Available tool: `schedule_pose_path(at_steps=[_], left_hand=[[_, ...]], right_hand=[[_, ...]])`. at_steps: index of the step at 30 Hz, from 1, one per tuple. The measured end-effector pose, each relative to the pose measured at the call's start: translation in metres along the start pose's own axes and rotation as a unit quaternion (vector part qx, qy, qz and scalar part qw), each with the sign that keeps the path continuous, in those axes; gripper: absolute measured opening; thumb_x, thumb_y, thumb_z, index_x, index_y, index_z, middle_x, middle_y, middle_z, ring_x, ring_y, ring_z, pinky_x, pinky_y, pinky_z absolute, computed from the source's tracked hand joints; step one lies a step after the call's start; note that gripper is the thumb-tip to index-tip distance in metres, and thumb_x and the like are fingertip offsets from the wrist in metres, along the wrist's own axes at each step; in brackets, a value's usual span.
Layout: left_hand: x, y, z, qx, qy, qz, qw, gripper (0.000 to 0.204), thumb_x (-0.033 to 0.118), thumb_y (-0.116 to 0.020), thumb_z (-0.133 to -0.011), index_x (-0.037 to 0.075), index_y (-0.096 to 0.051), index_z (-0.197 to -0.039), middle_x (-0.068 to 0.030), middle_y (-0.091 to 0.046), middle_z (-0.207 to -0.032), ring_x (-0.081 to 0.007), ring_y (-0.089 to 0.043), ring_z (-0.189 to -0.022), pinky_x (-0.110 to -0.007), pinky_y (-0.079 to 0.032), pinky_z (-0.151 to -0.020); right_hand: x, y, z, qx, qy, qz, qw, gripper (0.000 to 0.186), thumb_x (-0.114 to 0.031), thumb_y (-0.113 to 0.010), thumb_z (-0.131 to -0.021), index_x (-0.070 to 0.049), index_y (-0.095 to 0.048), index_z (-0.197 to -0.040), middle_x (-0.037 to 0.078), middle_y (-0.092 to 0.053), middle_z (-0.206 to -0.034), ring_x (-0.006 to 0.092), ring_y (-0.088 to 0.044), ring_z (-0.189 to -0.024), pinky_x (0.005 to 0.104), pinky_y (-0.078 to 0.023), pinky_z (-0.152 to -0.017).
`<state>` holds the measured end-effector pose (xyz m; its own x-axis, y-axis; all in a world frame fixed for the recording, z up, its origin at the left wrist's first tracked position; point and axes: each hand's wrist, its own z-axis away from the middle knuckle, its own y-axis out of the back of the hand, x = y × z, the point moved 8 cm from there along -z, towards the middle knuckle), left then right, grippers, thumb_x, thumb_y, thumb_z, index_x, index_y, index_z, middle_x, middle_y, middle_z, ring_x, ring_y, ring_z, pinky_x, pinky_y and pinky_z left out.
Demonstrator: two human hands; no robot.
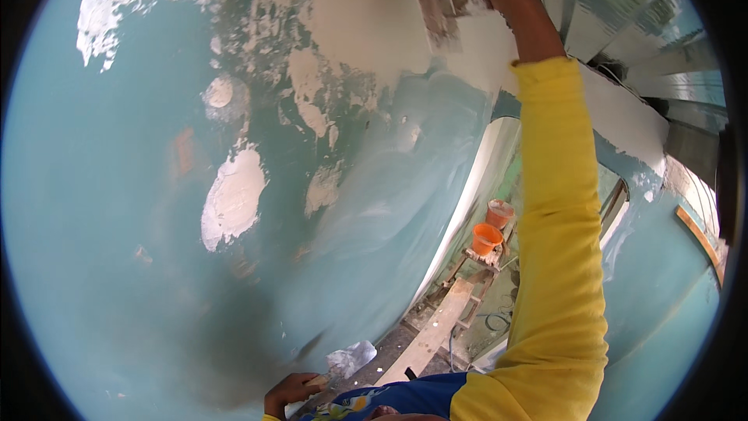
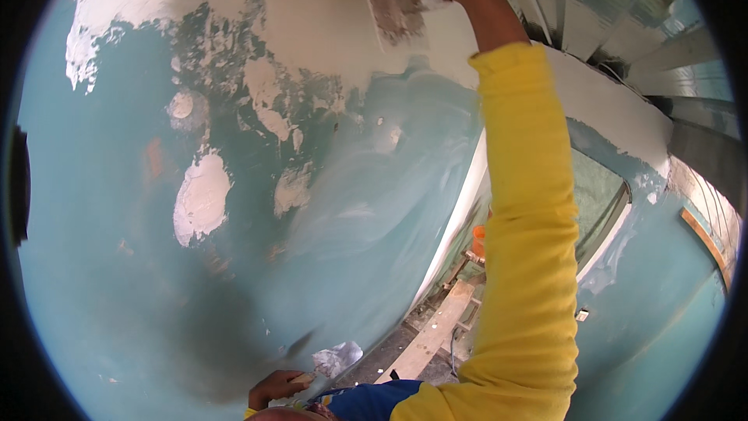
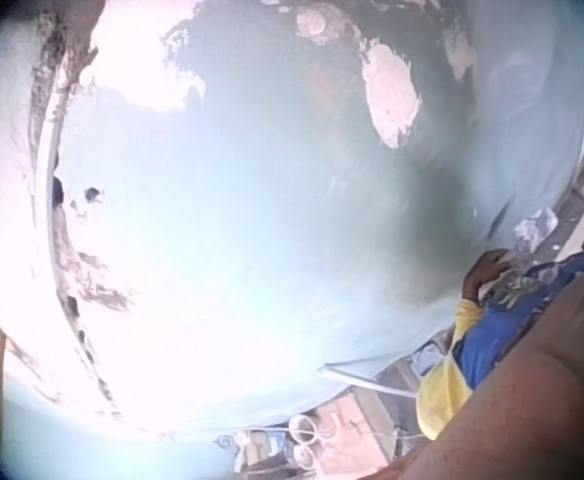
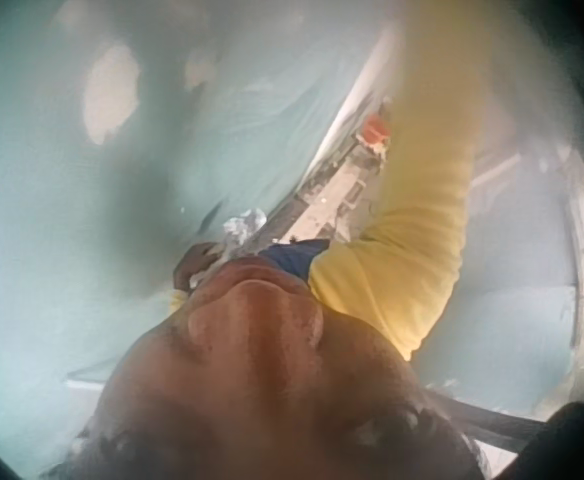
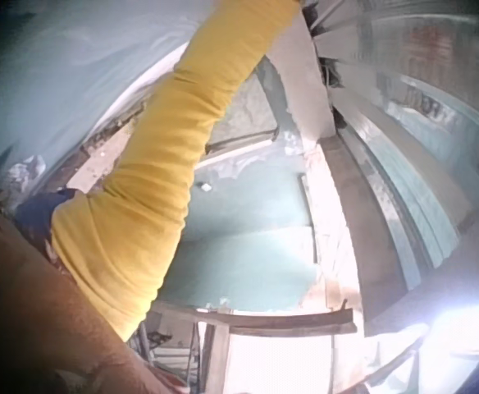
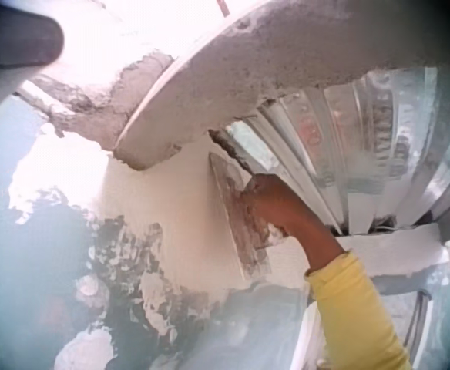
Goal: The person applies white plaster to a teal wall using a trowel and a smaller putty knife. They repeatedly scoop plaster from a bucket, transfer it to the trowel, and smooth it onto the wall surface in a stairwell area.
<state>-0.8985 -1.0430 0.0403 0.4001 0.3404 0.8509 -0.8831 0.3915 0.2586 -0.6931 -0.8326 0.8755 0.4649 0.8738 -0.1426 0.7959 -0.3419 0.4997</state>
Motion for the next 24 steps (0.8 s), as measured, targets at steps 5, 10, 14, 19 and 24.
schedule_pose_path(at_steps=[5,10,14,19,24], left_hand=[[-0.007,-0.002,0.008,-0.001,-0.011,-0.002,1.0,0.058,0.045,-0.073,-0.092,0.006,-0.067,-0.134,-0.0065,-0.073,-0.103,-0.0141,-0.065,-0.08,-0.031,-0.054,-0.072],[-0.006,0.006,0.01,-0.002,-0.008,-0.013,1.0,0.056,0.043,-0.074,-0.092,0.005,-0.068,-0.133,-0.0056,-0.072,-0.094,-0.0136,-0.063,-0.073,-0.03,-0.053,-0.069],[0.001,0.009,0.012,-0.011,-0.013,-0.002,1.0,0.055,0.044,-0.073,-0.092,0.006,-0.068,-0.132,-0.0036,-0.068,-0.089,-0.0122,-0.059,-0.071,-0.029,-0.051,-0.067],[0.003,0.005,0.011,-0.023,0.005,-0.004,1.0,0.055,0.046,-0.072,-0.093,0.007,-0.069,-0.132,-0.002,-0.066,-0.089,-0.0112,-0.057,-0.071,-0.028,-0.05,-0.066],[-0.003,0.002,0.011,0.002,-0.007,-0.009,1.0,0.057,0.047,-0.073,-0.092,0.006,-0.068,-0.132,-0.0034,-0.069,-0.093,-0.012,-0.059,-0.072,-0.028,-0.051,-0.068]], right_hand=[[0.012,-0.025,0.074,0.038,0.014,0.127,0.991,0.035,-0.034,-0.07,-0.091,-0.001,-0.066,-0.103,0.013,-0.07,-0.068,0.0239,-0.069,-0.061,0.0344,-0.054,-0.066],[0.044,-0.05,0.157,-0.052,-0.13,0.046,0.989,0.039,-0.039,-0.071,-0.092,-0.002,-0.066,-0.102,0.015,-0.07,-0.071,0.0269,-0.068,-0.056,0.0358,-0.054,-0.068],[0.023,0.002,0.094,0.108,0.011,0.069,0.992,0.036,-0.037,-0.07,-0.096,-0.002,-0.066,-0.097,0.008,-0.068,-0.076,0.015,-0.064,-0.055,0.0309,-0.052,-0.062],[-0.031,0.028,-0.003,0.057,0.049,0.112,0.991,0.043,-0.034,-0.07,-0.09,0.009,-0.07,-0.096,0.024,-0.071,-0.084,0.0338,-0.07,-0.084,0.0445,-0.052,-0.078],[-0.068,0.018,0.01,0.031,0.024,0.152,0.988,0.045,-0.034,-0.07,-0.09,0.01,-0.069,-0.099,0.028,-0.071,-0.091,0.0357,-0.068,-0.083,0.0437,-0.052,-0.079]])
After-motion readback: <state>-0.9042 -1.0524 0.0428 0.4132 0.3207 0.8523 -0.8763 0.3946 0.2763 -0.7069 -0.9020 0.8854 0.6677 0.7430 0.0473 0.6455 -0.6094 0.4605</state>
